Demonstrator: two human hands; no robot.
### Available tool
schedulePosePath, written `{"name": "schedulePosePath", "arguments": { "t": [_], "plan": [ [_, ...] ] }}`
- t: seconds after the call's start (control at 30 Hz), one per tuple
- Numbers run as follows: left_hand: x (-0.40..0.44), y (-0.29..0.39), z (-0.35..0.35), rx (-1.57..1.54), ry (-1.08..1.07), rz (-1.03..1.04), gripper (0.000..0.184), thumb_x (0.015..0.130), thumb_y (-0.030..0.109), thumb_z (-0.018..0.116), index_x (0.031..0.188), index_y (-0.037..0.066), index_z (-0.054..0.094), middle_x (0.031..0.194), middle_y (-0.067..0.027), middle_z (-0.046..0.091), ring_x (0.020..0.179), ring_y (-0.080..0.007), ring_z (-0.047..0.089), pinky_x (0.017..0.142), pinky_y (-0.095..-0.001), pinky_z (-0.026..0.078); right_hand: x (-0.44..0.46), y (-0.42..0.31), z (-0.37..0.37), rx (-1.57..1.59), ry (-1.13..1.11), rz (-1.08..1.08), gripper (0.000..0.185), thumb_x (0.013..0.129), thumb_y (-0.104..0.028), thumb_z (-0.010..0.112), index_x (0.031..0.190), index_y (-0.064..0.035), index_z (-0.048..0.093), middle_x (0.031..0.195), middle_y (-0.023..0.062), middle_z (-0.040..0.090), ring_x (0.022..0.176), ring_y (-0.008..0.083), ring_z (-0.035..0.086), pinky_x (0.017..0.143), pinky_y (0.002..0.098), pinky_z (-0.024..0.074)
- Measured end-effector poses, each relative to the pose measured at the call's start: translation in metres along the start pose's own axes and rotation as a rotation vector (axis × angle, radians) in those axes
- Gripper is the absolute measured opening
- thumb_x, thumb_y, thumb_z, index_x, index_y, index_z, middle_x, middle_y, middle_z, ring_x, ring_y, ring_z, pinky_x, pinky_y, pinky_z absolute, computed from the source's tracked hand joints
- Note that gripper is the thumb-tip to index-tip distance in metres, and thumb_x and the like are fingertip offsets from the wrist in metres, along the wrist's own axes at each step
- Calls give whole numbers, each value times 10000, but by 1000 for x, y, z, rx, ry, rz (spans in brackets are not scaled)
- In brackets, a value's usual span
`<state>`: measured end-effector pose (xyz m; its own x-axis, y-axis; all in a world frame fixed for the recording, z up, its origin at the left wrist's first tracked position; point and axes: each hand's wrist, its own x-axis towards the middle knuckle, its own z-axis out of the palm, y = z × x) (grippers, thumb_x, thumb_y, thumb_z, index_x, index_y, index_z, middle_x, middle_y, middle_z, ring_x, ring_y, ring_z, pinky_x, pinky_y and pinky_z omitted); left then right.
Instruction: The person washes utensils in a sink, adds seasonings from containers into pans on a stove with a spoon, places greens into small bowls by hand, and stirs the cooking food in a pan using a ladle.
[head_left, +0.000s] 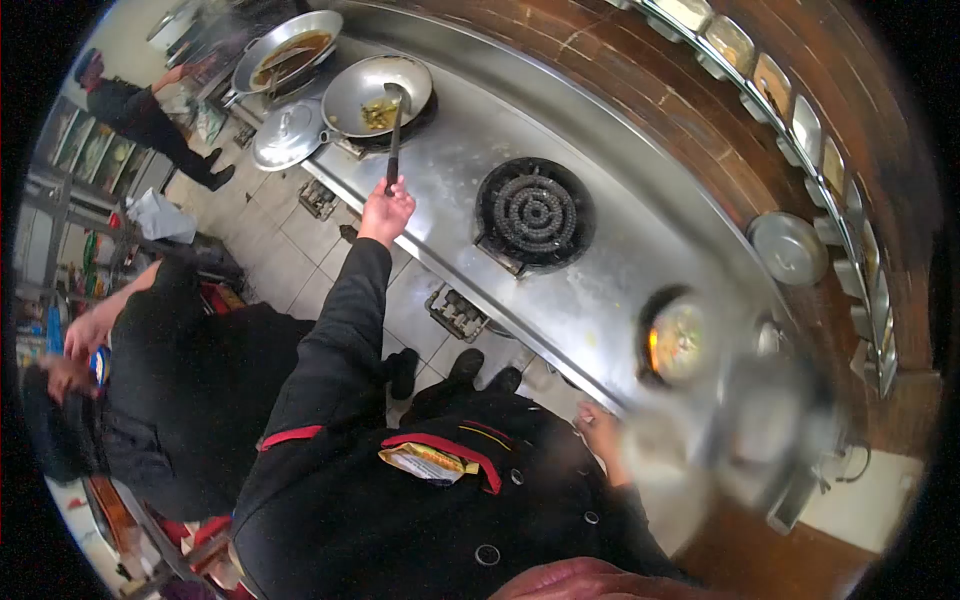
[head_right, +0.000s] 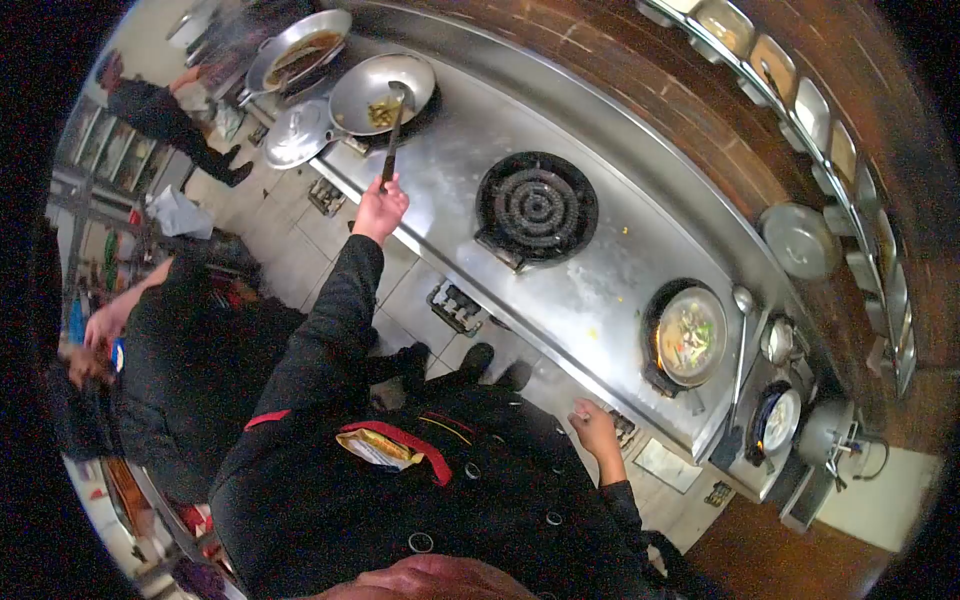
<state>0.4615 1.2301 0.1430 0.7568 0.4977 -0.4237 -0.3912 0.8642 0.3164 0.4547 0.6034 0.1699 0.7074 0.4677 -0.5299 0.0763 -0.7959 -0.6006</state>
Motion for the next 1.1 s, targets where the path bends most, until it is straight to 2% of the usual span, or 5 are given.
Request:
{"name": "schedulePosePath", "arguments": {
  "t": [0.5, 0.77, 0.87, 0.97, 1.1],
  "plan": [
    [-139, -77, 43, 809, 91, 290, 321, 926, 356, 625, 978, 43, 582, 765, -34, 617, 619, -112, 585, 605, -265, 510, 85, -70, -27, -122, -85, -553, 348, 838, -169, 698, 1155, -35, 648, 954, 115, 693, 847, 162, 651, 763, 304, 511],
    [-300, -211, 49, 1214, 16, 624, 415, 898, 381, 634, 1071, 4, 627, 748, -124, 675, 699, -226, 661, 643, -345, 522, 89, -208, -2, 748, -513, -424, 644, 949, -366, 583, 1447, -31, 350, 1277, 154, 570, 1182, 223, 529, 994, 361, 413],
    [-371, -213, 66, 1761, -188, 428, 551, 854, 438, 639, 1205, 16, 588, 931, -212, 679, 832, -350, 670, 742, -433, 519, 90, -219, 31, 939, -539, -346, 365, 852, -71, 652, 1165, -3, 477, 849, 106, 657, 762, 188, 631, 726, 310, 528],
    [-414, -183, 34, 2163, -236, 303, 640, 815, 425, 692, 1319, 66, 528, 914, -156, 695, 845, -287, 683, 738, -406, 523, 142, -166, 71, 1216, -691, -158, 347, 843, -29, 575, 1177, -56, 484, 841, 83, 603, 727, 197, 613, 661, 331, 519],
    [-549, -126, 28, 1801, 384, 568, 507, 852, 322, 688, 1263, 49, 570, 928, -112, 693, 823, -198, 688, 730, -335, 539, 155, -132, 92, 1172, -490, -135, 310, 849, -67, 557, 1146, -87, 473, 751, 39, 529, 647, 162, 536, 550, 294, 439]
  ]
}}
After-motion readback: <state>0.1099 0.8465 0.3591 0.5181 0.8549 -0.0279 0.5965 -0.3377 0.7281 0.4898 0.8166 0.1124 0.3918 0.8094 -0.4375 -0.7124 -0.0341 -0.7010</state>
